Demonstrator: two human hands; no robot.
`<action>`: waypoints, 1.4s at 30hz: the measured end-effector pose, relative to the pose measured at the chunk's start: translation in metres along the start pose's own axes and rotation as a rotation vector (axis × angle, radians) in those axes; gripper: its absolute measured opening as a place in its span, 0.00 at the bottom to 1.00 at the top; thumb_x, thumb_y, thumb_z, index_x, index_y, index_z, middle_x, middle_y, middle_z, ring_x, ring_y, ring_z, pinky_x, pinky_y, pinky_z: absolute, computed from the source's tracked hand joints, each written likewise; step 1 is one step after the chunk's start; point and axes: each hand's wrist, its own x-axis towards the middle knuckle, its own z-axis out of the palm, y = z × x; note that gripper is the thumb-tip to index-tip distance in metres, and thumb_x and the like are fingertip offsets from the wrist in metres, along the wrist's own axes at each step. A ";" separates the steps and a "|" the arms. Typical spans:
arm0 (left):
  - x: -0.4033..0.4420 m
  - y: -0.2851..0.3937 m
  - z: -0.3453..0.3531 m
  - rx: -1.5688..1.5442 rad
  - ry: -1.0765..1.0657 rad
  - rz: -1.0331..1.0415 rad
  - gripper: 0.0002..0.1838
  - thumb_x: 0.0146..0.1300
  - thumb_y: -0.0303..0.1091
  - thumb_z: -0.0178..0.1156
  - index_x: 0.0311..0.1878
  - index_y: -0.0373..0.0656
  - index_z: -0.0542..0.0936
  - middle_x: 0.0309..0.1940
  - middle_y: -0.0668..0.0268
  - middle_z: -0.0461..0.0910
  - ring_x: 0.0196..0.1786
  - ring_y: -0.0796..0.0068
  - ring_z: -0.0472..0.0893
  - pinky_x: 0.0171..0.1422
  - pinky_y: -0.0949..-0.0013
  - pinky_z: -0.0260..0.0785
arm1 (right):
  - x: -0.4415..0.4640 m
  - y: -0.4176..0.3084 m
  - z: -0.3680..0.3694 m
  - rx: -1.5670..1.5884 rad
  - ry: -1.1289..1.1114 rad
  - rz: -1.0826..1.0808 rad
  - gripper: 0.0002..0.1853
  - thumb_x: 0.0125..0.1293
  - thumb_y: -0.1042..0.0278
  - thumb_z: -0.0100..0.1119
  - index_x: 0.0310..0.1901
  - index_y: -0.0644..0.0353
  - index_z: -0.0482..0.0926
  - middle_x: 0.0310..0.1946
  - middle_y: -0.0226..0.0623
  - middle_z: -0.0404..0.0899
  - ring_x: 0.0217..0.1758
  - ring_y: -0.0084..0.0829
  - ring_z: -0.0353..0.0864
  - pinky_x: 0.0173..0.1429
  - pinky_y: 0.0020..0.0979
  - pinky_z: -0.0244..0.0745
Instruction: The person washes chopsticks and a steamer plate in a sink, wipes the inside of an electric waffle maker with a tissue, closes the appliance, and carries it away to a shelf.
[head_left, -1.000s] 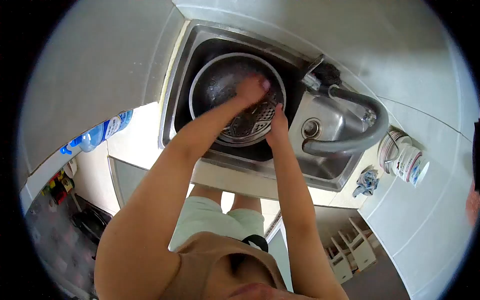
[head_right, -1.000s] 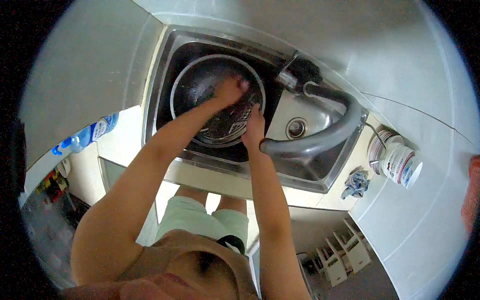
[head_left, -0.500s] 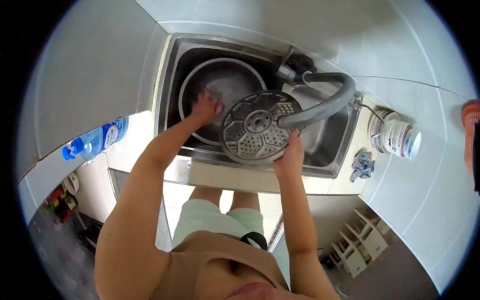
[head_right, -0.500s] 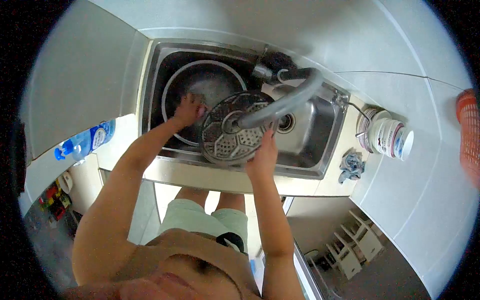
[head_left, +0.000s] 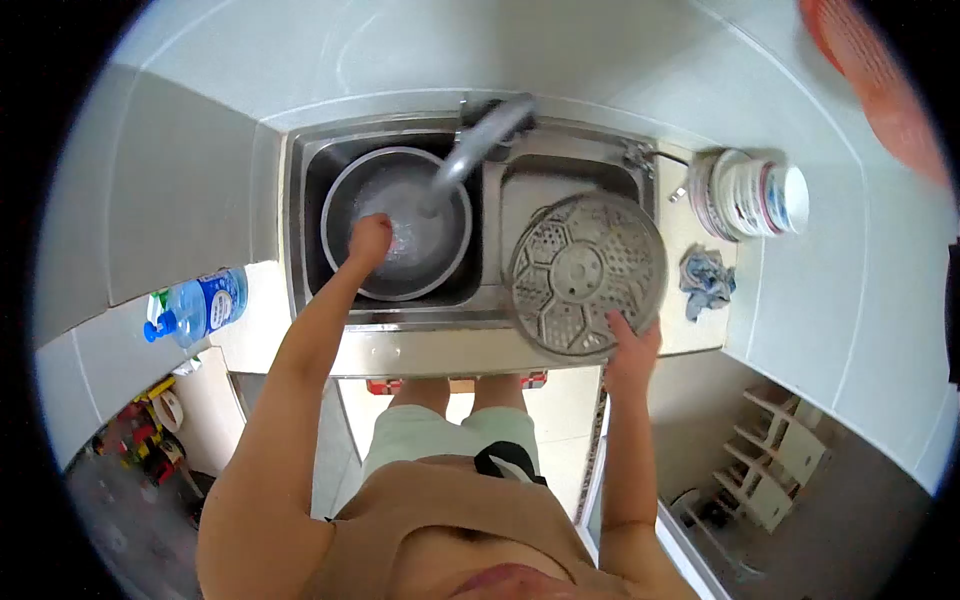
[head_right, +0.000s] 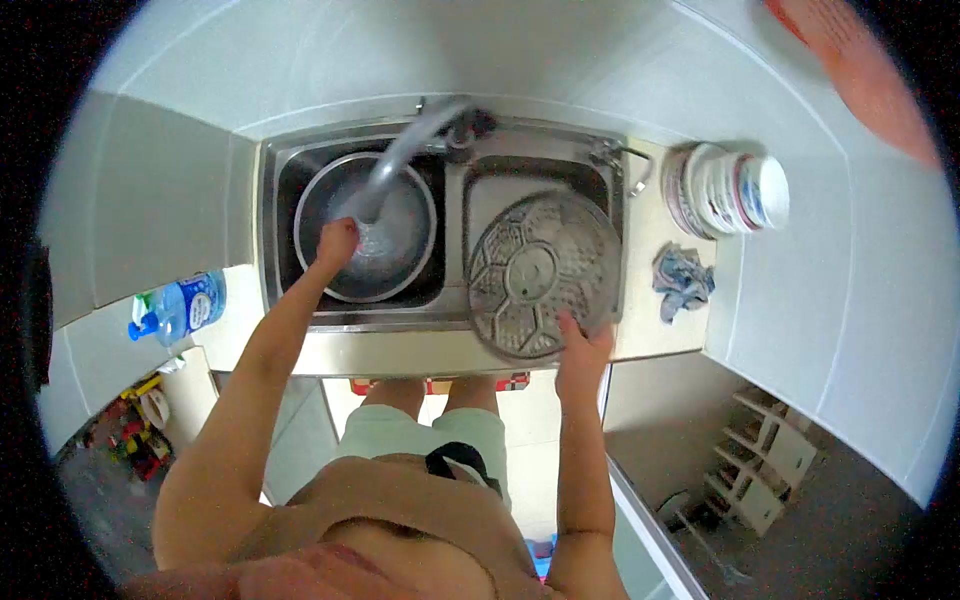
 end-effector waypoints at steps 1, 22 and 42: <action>-0.003 -0.006 0.007 0.032 0.128 0.010 0.12 0.57 0.37 0.53 0.37 0.41 0.81 0.36 0.51 0.81 0.40 0.48 0.81 0.45 0.54 0.71 | 0.005 0.005 -0.004 -0.192 -0.015 -0.091 0.19 0.62 0.79 0.54 0.55 0.67 0.71 0.46 0.43 0.79 0.51 0.37 0.79 0.55 0.36 0.73; -0.074 0.155 0.007 0.129 0.213 0.011 0.31 0.46 0.46 0.70 0.51 0.39 0.74 0.48 0.44 0.75 0.50 0.49 0.76 0.53 0.55 0.69 | 0.020 -0.057 -0.174 -0.346 -0.446 -0.796 0.24 0.53 0.85 0.49 0.51 0.53 0.79 0.49 0.39 0.80 0.52 0.42 0.79 0.58 0.36 0.74; -0.101 0.122 0.014 -0.522 0.257 -0.326 0.35 0.47 0.21 0.63 0.61 0.47 0.63 0.57 0.48 0.59 0.47 0.56 0.74 0.43 0.52 0.75 | 0.198 -0.123 -0.282 -1.078 0.246 -1.395 0.20 0.62 0.67 0.52 0.57 0.48 0.73 0.55 0.35 0.75 0.59 0.41 0.73 0.65 0.45 0.63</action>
